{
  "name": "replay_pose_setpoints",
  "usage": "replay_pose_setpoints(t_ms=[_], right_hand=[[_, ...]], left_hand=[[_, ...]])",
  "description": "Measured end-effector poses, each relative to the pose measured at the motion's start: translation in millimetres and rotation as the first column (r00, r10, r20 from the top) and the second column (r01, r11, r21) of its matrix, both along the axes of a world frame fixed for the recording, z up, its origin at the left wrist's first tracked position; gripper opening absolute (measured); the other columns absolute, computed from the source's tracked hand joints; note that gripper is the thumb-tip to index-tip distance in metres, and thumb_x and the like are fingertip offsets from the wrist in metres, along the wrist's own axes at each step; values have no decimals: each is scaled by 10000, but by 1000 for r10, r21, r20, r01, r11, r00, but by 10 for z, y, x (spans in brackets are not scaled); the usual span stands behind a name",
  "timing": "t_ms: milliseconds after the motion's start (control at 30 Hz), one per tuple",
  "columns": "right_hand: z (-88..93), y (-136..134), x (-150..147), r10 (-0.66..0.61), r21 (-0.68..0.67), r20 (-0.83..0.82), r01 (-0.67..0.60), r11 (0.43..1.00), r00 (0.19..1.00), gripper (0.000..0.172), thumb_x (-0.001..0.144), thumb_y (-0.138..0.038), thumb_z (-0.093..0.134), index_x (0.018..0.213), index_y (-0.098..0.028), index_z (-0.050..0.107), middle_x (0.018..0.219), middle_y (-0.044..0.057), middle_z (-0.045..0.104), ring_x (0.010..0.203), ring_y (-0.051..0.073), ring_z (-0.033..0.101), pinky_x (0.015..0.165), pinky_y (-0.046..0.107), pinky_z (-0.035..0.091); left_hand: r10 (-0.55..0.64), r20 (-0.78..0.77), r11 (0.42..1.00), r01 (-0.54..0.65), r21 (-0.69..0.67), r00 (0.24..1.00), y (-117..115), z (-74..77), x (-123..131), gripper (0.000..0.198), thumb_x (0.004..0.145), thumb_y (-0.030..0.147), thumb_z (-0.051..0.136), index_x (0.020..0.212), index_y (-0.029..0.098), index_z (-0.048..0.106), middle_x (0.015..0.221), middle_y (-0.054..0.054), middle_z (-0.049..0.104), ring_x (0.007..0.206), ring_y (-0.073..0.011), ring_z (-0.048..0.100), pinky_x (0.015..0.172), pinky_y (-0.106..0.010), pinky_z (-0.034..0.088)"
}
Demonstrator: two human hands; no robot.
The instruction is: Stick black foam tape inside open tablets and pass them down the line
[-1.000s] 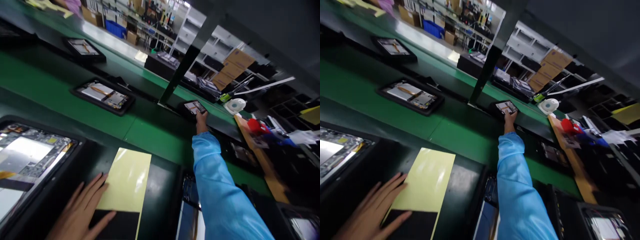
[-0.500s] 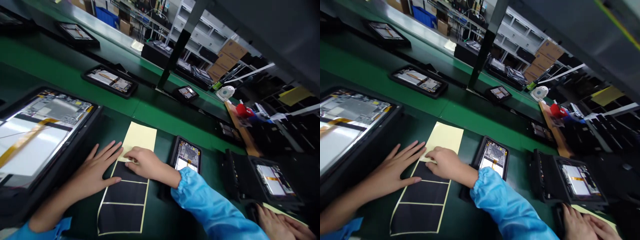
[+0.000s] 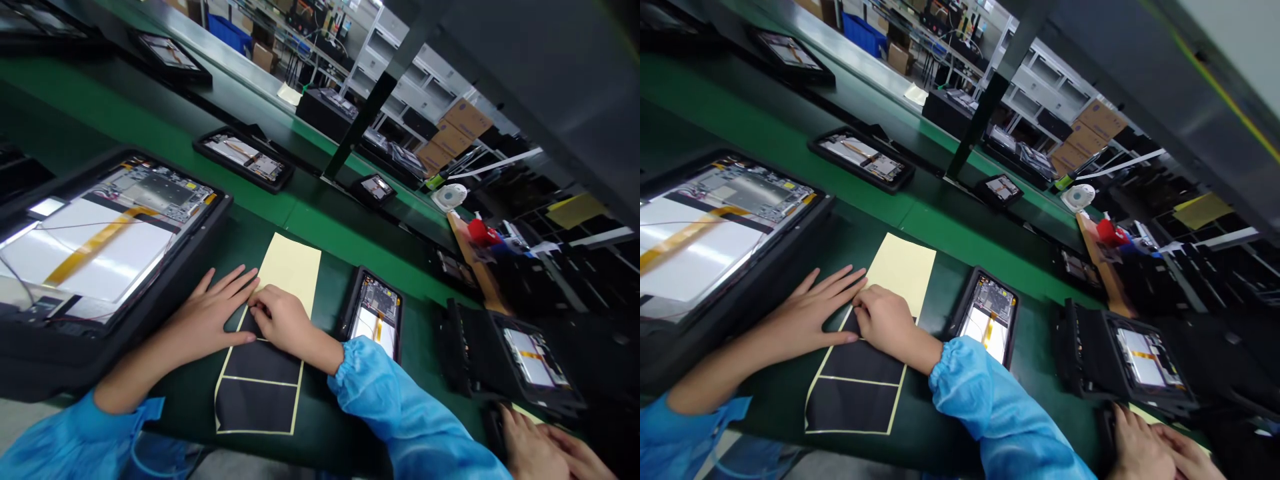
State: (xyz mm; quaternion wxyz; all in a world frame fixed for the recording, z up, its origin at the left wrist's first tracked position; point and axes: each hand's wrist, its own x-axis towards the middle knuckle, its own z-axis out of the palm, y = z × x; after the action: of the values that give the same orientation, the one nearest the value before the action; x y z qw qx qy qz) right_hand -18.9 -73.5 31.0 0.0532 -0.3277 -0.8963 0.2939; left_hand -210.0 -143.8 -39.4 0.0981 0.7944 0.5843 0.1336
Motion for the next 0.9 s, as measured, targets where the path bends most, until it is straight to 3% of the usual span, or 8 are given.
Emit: replay_pose_setpoints(t_ms=[100,200,300,433,600,767,900], right_hand=[[3,22,28,-40,-75,-56,35,997,998,142,903,-59,627,932,-197,647,907,16,663,790,163,614,762,271,488],[-7,31,52,-68,-127,-111,53,990,992,179,899,-56,632,997,-206,632,898,-5,633,760,149,585,751,265,483],[-26,23,46,-48,-87,-92,40,995,995,193,930,-74,630,1075,-200,649,968,23,639,827,164,603,801,287,494],[-45,11,5,-21,-26,-43,20,999,999,96,978,-113,607,983,-194,657,1007,49,641,906,182,624,843,294,495],[-35,0,-6,5,32,14,-5,999,1000,93,983,-117,550,975,-200,591,1000,61,615,913,213,616,828,324,510],[114,-46,124,86,88,-28,-84,993,996,124,970,-91,496,980,-209,534,1008,73,584,927,221,583,842,334,517],[319,-126,316,135,151,-82,-122,981,987,119,1011,-122,440,986,-206,521,1040,106,592,976,239,568,872,364,526]], left_hand=[[5,12,1000,-5,3,1000,0,-9,-3,896,915,701,599,1641,241,348,1698,-92,319,1570,-375,321,1245,-674,266],[6,26,1000,-7,9,1000,-3,-12,3,897,914,707,595,1644,248,345,1698,-98,323,1574,-373,313,1257,-668,246],[12,41,1000,-12,6,999,-2,-4,9,892,915,694,601,1644,248,346,1697,-104,330,1576,-373,310,1271,-660,222],[13,49,1000,-12,-18,999,7,-4,1,899,911,691,608,1643,240,349,1695,-115,329,1581,-371,300,1276,-657,209],[12,54,999,-11,-30,998,21,7,-9,897,901,677,624,1639,241,360,1686,-114,347,1579,-369,306,1274,-650,227],[9,38,995,-6,-98,999,34,109,12,911,884,639,673,1635,225,366,1693,-120,317,1587,-371,285,1263,-676,236],[0,19,992,2,-129,1000,45,167,36,1033,821,647,740,1646,180,330,1707,-142,261,1601,-392,232,1262,-697,210]])
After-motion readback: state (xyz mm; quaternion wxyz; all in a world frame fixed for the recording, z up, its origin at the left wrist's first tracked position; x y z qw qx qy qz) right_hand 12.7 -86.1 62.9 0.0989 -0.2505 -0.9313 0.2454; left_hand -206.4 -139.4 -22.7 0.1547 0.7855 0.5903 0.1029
